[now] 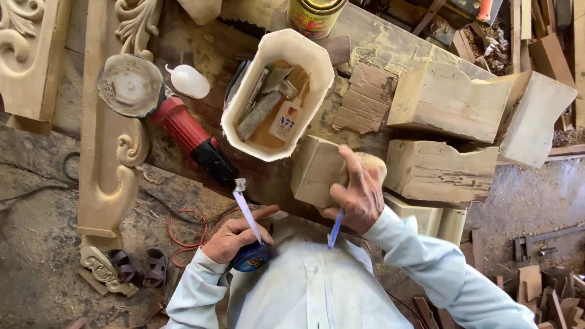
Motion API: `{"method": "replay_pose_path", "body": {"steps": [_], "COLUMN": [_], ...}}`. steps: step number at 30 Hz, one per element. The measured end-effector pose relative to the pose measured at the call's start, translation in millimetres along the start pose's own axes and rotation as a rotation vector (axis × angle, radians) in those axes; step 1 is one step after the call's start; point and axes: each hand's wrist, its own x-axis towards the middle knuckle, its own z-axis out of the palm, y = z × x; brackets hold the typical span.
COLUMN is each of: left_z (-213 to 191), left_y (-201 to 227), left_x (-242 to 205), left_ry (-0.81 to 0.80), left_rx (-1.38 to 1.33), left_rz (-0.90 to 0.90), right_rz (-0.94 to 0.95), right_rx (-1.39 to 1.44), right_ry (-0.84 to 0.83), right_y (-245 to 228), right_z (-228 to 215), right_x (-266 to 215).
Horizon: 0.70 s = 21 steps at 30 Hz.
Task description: Measuring and marking wooden blocks using a tape measure and a pen in a woodworking shop.
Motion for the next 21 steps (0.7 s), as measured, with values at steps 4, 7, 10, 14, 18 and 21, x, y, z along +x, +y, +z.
{"method": "replay_pose_path", "body": {"steps": [4,7,10,14,18,21], "left_z": [-9,-13,-17,-25,-29,-27], "left_y": [4,8,12,13,7,-8], "left_x": [7,20,35,46,58,59], "left_ry": [-0.054,-0.092,-0.117,-0.169,-0.122,-0.096], "left_rx": [-0.178,-0.353,-0.394,-0.396,-0.239,-0.206], "left_rz": [-0.001,-0.081,-0.128,-0.169,-0.299,-0.281], "right_rz": [-0.101,-0.120,-0.103,-0.070,0.006,0.047], "right_rx": [-0.059,-0.094,-0.110,-0.079,-0.019,0.112], "right_ry": [0.102,0.154,0.231,0.256,0.260,0.199], "right_y": [-27,-48,-56,-67,-80,-79], "right_z": [12,16,23,22,6,-15], "right_x": [-38,-47,-48,-51,-43,-32]}}
